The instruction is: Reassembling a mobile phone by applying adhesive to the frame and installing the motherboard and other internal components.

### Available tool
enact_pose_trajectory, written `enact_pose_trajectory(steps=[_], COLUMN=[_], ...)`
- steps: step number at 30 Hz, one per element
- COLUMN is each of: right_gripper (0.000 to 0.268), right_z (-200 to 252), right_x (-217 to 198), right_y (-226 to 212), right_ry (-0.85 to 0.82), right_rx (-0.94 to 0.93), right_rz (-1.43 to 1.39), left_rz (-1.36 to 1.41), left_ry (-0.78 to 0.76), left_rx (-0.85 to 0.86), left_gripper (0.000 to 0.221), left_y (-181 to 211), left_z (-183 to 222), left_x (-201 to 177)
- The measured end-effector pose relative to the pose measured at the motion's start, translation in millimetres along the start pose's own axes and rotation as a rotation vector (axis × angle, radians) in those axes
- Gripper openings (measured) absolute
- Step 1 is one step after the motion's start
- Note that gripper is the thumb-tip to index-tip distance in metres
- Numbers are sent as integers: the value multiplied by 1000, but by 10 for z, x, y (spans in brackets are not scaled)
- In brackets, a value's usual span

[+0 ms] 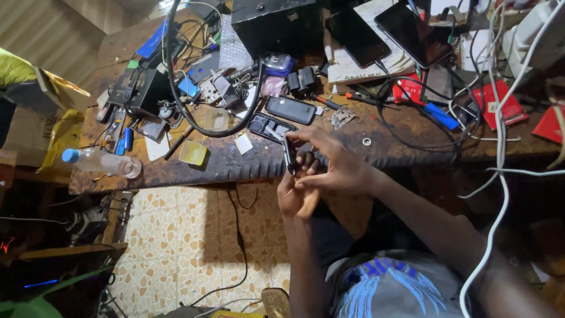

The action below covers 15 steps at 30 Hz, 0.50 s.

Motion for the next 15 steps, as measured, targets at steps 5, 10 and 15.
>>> enact_pose_trajectory(steps=[5,10,15], right_gripper=[70,68,72], right_z=[34,72,122], right_x=[12,35,41], right_y=[-66,-106,-66], right_ry=[19,59,86], right_rx=[-3,44,80], right_rz=[5,-5,28], left_rz=[120,23,22], left_ry=[-12,70,148], left_rx=[-69,-41,-4], left_gripper=[20,19,17], left_y=[-55,-64,-108], left_z=[89,86,105], left_x=[146,-30,75])
Point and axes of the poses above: each hand's wrist, its own z-axis away from the middle knuckle, its own x-axis out of the palm, y = z × x, the point moved 1 cm from there along -z, towards the middle knuckle, and after that the axes turned 4 degrees about y, right-handed, at the moved point
